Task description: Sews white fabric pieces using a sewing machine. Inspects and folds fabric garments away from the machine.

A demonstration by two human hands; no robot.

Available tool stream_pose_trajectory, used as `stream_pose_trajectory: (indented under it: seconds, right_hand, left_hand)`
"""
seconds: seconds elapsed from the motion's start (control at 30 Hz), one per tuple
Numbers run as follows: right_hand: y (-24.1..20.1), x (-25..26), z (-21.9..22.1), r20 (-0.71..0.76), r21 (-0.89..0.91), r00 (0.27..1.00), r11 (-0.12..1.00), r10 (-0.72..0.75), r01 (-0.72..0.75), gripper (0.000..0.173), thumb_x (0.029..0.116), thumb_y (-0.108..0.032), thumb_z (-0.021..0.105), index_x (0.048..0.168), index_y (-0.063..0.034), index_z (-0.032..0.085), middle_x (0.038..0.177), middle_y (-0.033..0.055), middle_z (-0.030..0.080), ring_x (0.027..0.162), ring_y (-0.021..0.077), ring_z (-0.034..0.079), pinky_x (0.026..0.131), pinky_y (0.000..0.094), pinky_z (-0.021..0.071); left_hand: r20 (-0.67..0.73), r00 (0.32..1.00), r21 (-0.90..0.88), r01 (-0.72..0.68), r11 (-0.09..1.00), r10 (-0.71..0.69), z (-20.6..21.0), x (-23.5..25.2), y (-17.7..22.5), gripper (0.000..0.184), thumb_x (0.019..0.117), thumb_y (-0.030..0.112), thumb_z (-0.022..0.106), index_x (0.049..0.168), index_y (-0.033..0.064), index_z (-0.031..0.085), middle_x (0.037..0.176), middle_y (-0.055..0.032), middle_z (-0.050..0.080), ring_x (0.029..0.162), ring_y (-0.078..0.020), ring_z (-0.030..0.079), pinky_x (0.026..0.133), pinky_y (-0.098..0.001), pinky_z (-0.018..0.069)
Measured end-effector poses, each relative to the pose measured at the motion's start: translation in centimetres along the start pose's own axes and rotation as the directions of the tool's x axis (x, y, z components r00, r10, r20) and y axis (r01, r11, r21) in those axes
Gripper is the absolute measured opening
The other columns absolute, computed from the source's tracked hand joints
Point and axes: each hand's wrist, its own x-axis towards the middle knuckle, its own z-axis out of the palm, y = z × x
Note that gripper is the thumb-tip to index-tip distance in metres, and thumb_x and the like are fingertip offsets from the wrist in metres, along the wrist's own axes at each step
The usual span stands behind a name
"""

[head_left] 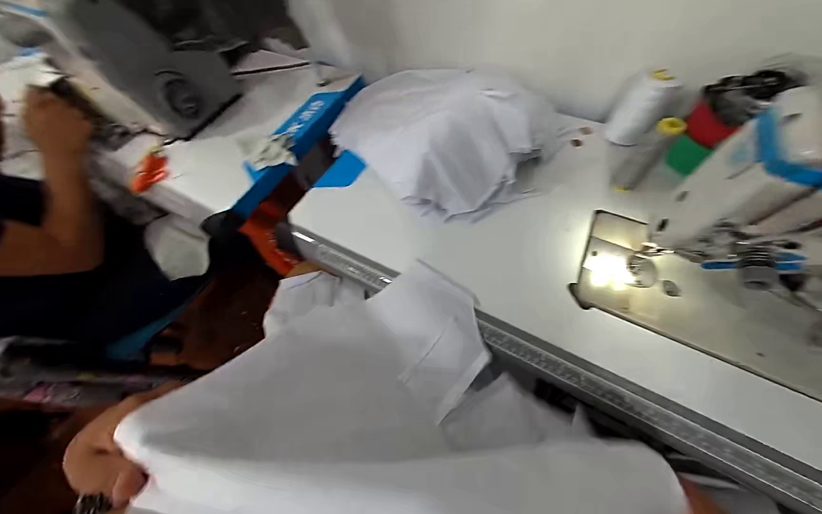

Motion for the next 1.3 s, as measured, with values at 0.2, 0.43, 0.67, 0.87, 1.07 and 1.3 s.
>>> stream_pose_trajectory:
  seconds: [0.2, 0.43, 0.67, 0.87, 1.07, 1.3]
  right_hand:
    - [5.0, 19.3, 5.2, -0.117, 0.338, 0.963, 0.921, 0.244, -0.192, 0.017, 0.1029, -0.012, 0.058, 0.116, -0.0035, 0.065, 0.103, 0.0031, 0.073, 0.097, 0.0097, 0.069, 0.092, 0.0325, 0.058]
    - [8.2, 19.0, 12.4, -0.072, 0.212, 0.941, 0.927, 0.33, -0.309, 0.021, 0.1005, -0.02, 0.065, 0.113, -0.0034, 0.068, 0.098, 0.006, 0.074, 0.089, 0.0139, 0.071, 0.084, 0.0371, 0.0602]
    - [20.1, 9.4, 14.8, 0.233, -0.03, 0.813, 0.839, 0.534, -0.543, 0.033, 0.1065, -0.019, 0.051, 0.123, 0.0024, 0.069, 0.114, 0.0151, 0.072, 0.099, 0.0192, 0.069, 0.09, 0.0388, 0.0554]
    - [17.8, -2.3, 5.9, -0.169, -0.316, 0.902, 0.845, 0.397, -0.431, 0.028, 0.1053, -0.024, 0.055, 0.119, -0.0077, 0.073, 0.113, 0.0072, 0.074, 0.103, 0.0153, 0.07, 0.094, 0.0379, 0.0579]
    - [17.1, -11.7, 2.5, -0.636, -0.172, 0.712, 0.845, 0.297, -0.506, 0.024, 0.1015, -0.021, 0.058, 0.115, -0.0097, 0.074, 0.108, 0.0026, 0.075, 0.096, 0.0134, 0.071, 0.082, 0.0342, 0.0611]
    - [16.6, -8.8, 5.5, -0.338, -0.369, 0.897, 0.836, 0.286, -0.406, 0.025, 0.1028, -0.03, 0.059, 0.114, -0.0148, 0.075, 0.103, 0.0001, 0.072, 0.089, 0.01, 0.067, 0.079, 0.0331, 0.058]
  left_hand:
    - [-0.496, 0.826, 0.065, 0.343, 0.937, -0.268, -9.1, 2.4, -4.1, 0.021, 0.0877, 0.046, 0.073, 0.091, 0.0251, 0.075, 0.09, 0.008, 0.077, 0.084, -0.0039, 0.072, 0.08, -0.0262, 0.0607]
    - [-0.7, 0.581, -0.029, 0.559, 0.829, -0.416, -11.6, -3.4, -3.2, 0.026, 0.1072, 0.015, 0.039, 0.1, 0.0105, 0.063, 0.079, 0.0054, 0.074, 0.07, -0.003, 0.071, 0.065, -0.0233, 0.0623]
    - [-0.448, 0.393, 0.778, 0.614, -0.133, -0.803, -8.7, -6.7, -15.6, 0.036, 0.1024, 0.023, 0.061, 0.116, -0.0095, 0.068, 0.116, -0.0356, 0.066, 0.114, -0.0531, 0.062, 0.096, -0.0733, 0.0443]
    - [0.263, 0.806, 0.708, 0.212, 0.674, -0.53, 16.1, 0.8, -24.1, 0.028, 0.1013, 0.008, 0.055, 0.126, -0.002, 0.065, 0.125, -0.0218, 0.065, 0.114, -0.0352, 0.066, 0.101, -0.054, 0.0534]
    - [0.278, 0.722, 0.743, 0.256, 0.618, -0.634, 19.1, 3.4, -23.4, 0.022, 0.0915, 0.005, 0.065, 0.111, -0.0053, 0.061, 0.092, -0.0209, 0.067, 0.085, -0.037, 0.068, 0.077, -0.0593, 0.0561]
    - [0.358, 0.789, 0.689, 0.138, 0.711, -0.5, 20.5, 3.4, -22.0, 0.017, 0.0912, 0.001, 0.068, 0.106, -0.0051, 0.062, 0.092, -0.0187, 0.068, 0.085, -0.032, 0.069, 0.08, -0.0527, 0.0574]
